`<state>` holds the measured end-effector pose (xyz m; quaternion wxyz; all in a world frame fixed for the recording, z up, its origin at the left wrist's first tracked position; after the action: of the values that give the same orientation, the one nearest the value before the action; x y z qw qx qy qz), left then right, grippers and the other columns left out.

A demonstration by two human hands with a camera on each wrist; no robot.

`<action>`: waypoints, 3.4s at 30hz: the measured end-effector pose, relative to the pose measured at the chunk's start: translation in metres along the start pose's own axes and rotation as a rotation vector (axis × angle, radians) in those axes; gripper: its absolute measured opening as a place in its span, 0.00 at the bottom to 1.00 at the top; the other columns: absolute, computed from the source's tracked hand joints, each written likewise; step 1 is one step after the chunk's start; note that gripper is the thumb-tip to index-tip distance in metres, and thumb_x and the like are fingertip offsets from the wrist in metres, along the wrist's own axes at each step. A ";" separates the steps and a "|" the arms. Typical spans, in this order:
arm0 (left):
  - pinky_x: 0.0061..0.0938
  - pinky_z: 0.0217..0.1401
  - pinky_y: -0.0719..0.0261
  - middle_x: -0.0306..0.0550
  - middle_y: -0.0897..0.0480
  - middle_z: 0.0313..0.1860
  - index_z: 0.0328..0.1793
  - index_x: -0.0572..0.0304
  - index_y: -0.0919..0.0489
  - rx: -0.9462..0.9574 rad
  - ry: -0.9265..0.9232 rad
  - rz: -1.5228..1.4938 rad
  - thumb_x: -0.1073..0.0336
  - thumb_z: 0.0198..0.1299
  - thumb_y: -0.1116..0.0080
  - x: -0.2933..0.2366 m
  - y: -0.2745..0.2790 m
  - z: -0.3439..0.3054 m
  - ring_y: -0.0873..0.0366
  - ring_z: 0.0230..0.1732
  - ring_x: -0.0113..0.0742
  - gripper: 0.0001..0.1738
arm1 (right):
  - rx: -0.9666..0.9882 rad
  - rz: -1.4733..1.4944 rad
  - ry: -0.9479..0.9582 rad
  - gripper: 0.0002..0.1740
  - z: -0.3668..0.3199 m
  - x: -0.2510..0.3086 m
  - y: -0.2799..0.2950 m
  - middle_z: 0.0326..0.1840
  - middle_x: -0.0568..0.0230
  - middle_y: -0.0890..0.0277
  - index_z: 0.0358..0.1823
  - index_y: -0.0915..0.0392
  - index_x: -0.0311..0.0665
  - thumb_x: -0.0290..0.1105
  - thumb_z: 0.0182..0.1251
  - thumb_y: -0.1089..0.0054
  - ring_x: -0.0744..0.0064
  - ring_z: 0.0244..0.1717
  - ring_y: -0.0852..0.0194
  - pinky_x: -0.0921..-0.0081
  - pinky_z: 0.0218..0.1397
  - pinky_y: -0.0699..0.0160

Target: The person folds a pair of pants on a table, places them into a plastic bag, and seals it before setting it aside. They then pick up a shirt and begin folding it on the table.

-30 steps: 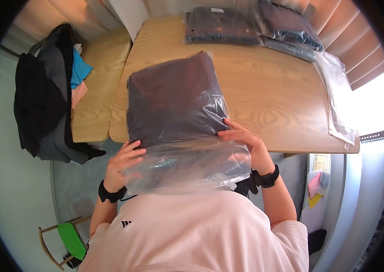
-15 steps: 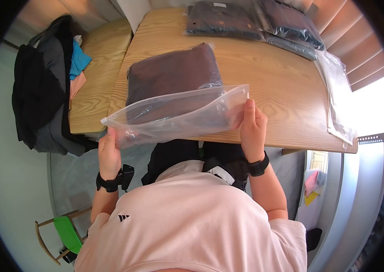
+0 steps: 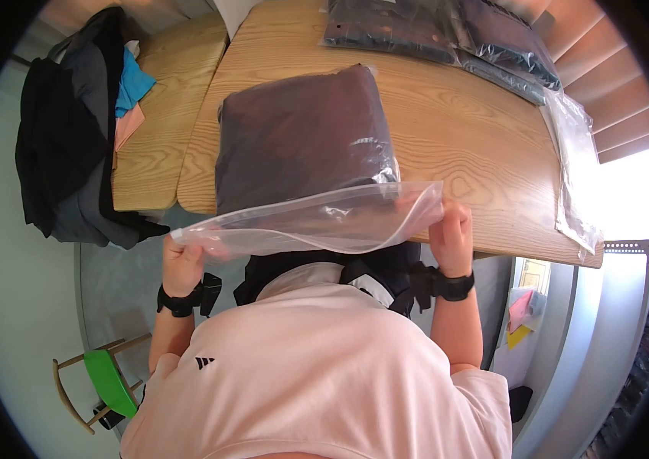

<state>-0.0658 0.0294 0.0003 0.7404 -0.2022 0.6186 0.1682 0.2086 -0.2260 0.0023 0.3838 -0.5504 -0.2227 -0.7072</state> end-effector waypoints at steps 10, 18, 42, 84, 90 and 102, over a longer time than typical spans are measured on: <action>0.46 0.67 0.38 0.59 0.36 0.69 0.59 0.56 0.26 0.166 -0.385 0.863 0.53 0.42 0.28 -0.036 -0.002 -0.007 0.38 0.69 0.57 0.36 | 0.227 -0.737 0.282 0.30 -0.011 0.014 -0.036 0.70 0.51 0.40 0.55 0.23 0.44 0.31 0.45 0.29 0.49 0.73 0.49 0.53 0.73 0.53; 0.41 0.61 0.30 0.43 0.21 0.56 0.50 0.53 0.19 0.506 -0.659 1.029 0.64 0.50 0.37 -0.031 -0.040 0.011 0.28 0.61 0.46 0.18 | 0.567 -0.719 0.240 0.17 0.007 0.013 -0.041 0.57 0.63 0.24 0.47 0.18 0.40 0.26 0.53 0.37 0.51 0.68 0.40 0.57 0.68 0.43; 0.23 0.33 0.27 0.51 0.19 0.21 0.34 0.63 0.28 -0.352 0.287 -0.120 0.57 0.71 0.61 0.028 -0.011 0.040 0.20 0.25 0.35 0.18 | -0.712 -0.267 0.052 0.14 0.024 0.029 -0.016 0.42 0.59 0.21 0.42 0.24 0.30 0.33 0.73 0.56 0.73 0.43 0.25 0.79 0.46 0.30; 0.56 0.73 0.59 0.56 0.57 0.77 0.76 0.58 0.50 0.634 0.024 1.224 0.35 0.61 0.57 0.008 -0.060 0.113 0.63 0.77 0.58 0.46 | 0.576 -1.082 -0.003 0.31 0.103 -0.005 -0.114 0.73 0.61 0.46 0.62 0.30 0.60 0.53 0.56 0.41 0.48 0.73 0.54 0.39 0.69 0.57; 0.54 0.74 0.63 0.57 0.58 0.77 0.76 0.60 0.51 0.612 0.008 1.223 0.36 0.62 0.58 0.009 -0.062 0.111 0.65 0.77 0.57 0.45 | 0.554 -1.093 0.050 0.30 0.098 -0.004 -0.114 0.73 0.60 0.46 0.63 0.30 0.59 0.52 0.57 0.41 0.48 0.73 0.54 0.41 0.70 0.57; 0.20 0.44 0.26 0.40 0.18 0.39 0.47 0.65 0.22 -0.309 0.162 0.272 0.63 0.63 0.44 -0.032 0.046 0.095 0.22 0.42 0.26 0.13 | 0.561 -0.959 0.169 0.20 0.081 0.048 -0.173 0.63 0.53 0.36 0.49 0.26 0.39 0.27 0.52 0.37 0.52 0.59 0.35 0.60 0.60 0.33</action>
<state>-0.0142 0.1176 0.0418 0.6191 -0.2406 0.6643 0.3427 0.1167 -0.0753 0.0901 0.1676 -0.2059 -0.5959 -0.7579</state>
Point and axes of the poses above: each hand's wrist, its own z-axis towards the middle knuckle, its own y-axis out of the back of the hand, x = y × z, the point moved 7 cm from there along z, towards the middle knuckle
